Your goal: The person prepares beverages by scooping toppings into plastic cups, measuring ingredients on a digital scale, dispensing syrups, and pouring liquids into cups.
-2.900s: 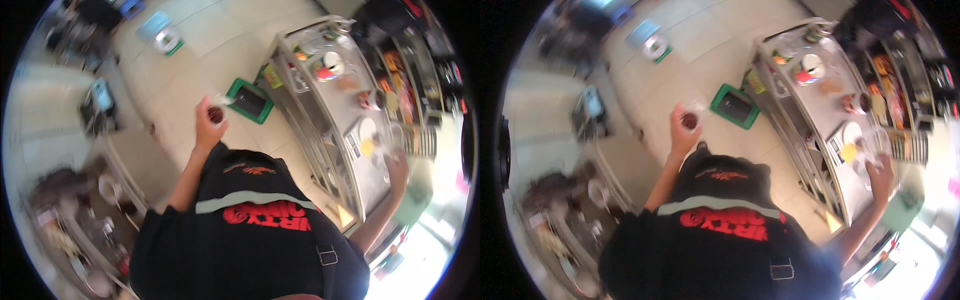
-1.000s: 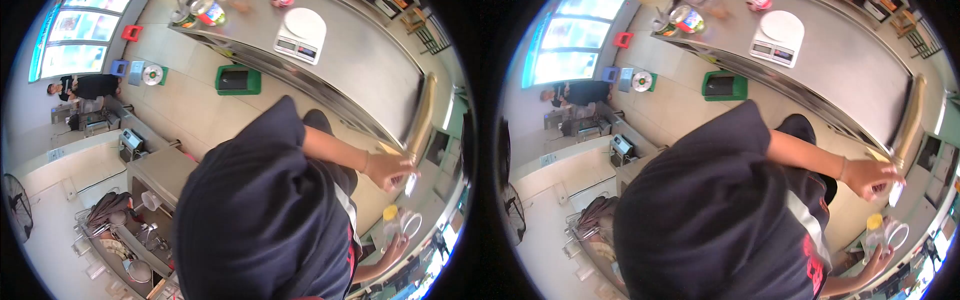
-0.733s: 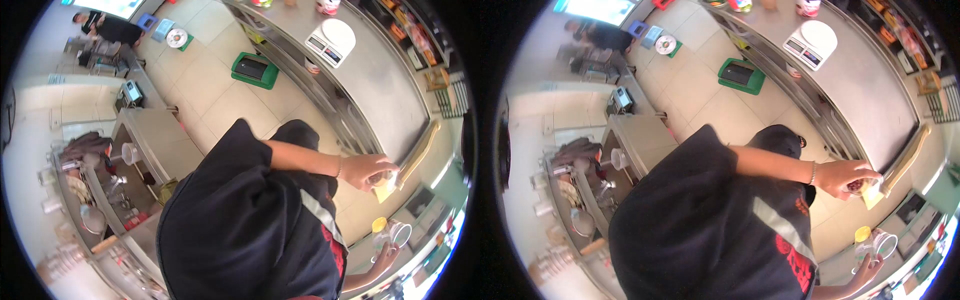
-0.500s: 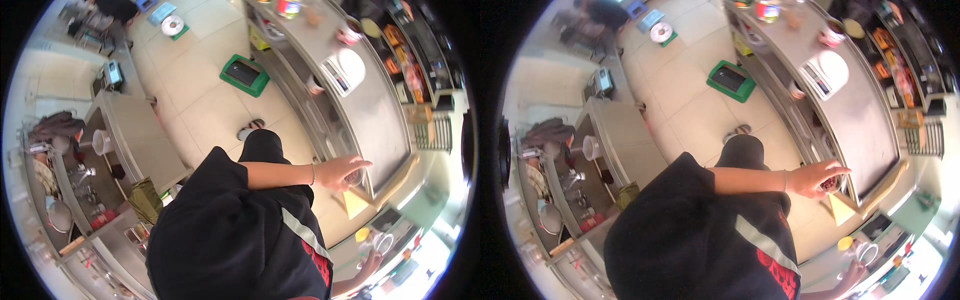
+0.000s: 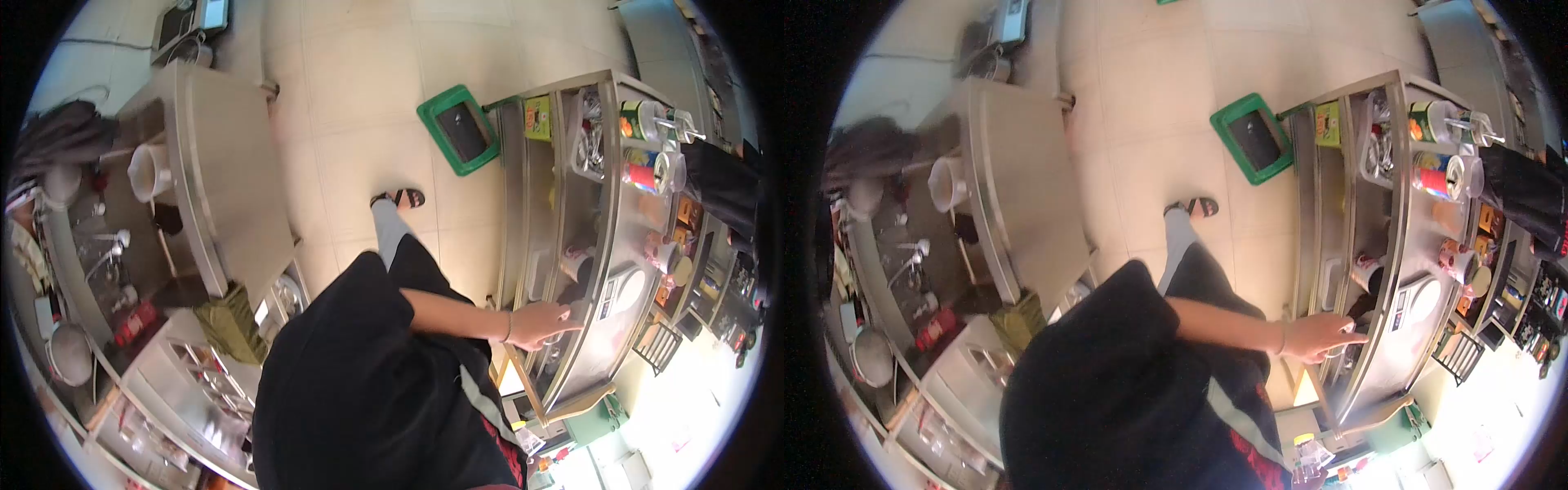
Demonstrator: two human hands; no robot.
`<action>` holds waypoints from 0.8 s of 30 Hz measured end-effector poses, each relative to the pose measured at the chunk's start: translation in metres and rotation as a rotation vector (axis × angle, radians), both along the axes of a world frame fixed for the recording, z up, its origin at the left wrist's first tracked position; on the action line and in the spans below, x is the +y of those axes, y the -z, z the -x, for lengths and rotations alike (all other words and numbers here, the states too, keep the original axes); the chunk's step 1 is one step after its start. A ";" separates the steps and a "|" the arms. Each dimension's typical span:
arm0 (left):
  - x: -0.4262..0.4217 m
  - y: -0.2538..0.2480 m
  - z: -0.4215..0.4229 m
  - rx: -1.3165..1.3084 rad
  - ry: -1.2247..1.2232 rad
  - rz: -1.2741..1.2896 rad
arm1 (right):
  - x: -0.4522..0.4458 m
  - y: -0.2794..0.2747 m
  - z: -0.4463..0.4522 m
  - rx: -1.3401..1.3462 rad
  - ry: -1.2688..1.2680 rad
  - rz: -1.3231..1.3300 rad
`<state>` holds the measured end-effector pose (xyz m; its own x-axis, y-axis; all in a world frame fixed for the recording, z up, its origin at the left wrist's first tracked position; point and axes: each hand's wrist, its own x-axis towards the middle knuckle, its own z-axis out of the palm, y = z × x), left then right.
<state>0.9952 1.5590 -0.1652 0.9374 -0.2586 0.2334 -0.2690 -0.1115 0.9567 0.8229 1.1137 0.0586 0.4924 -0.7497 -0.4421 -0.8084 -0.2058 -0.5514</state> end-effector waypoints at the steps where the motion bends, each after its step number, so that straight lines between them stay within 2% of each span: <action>1: 0.005 0.005 -0.001 -0.019 0.014 -0.006 | 0.004 0.004 -0.005 -0.012 0.001 -0.019; 3: 0.005 0.007 0.007 -0.047 -0.102 0.019 | 0.005 0.005 -0.005 -0.030 -0.003 -0.069; 5: 0.005 0.000 0.011 0.013 -0.048 0.032 | -0.003 0.001 0.007 -0.022 -0.013 -0.106; 9: -0.001 -0.007 0.014 -0.115 0.007 -0.033 | -0.039 0.016 0.038 -0.068 -0.047 -0.241; 11: -0.023 -0.007 0.016 -0.203 0.074 -0.107 | -0.030 0.036 0.045 -0.086 -0.054 -0.190; 12: -0.038 -0.009 0.017 -0.279 0.090 -0.064 | -0.026 0.051 0.050 -0.092 -0.058 -0.153; 13: -0.060 -0.002 0.022 -0.362 0.101 -0.035 | -0.023 0.067 0.049 -0.095 -0.076 -0.125; 15: -0.095 -0.006 0.032 -0.309 0.246 -0.111 | -0.009 0.083 0.052 -0.082 -0.107 -0.030; 16: -0.108 -0.017 0.036 -0.340 0.237 -0.176 | -0.016 0.093 0.060 -0.084 -0.126 0.001; 17: -0.128 -0.028 0.046 -0.315 0.315 -0.146 | -0.024 0.096 0.069 -0.083 -0.138 0.035; 24: -0.347 -0.059 0.161 -0.294 0.492 -0.062 | -0.175 0.118 0.196 -0.085 -0.191 0.232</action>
<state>0.8346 1.2121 -0.1067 0.6010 -0.6697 0.4362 -0.5571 0.0403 0.8295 0.6268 0.9388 -0.0597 0.6622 -0.7158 -0.2217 -0.6960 -0.4779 -0.5359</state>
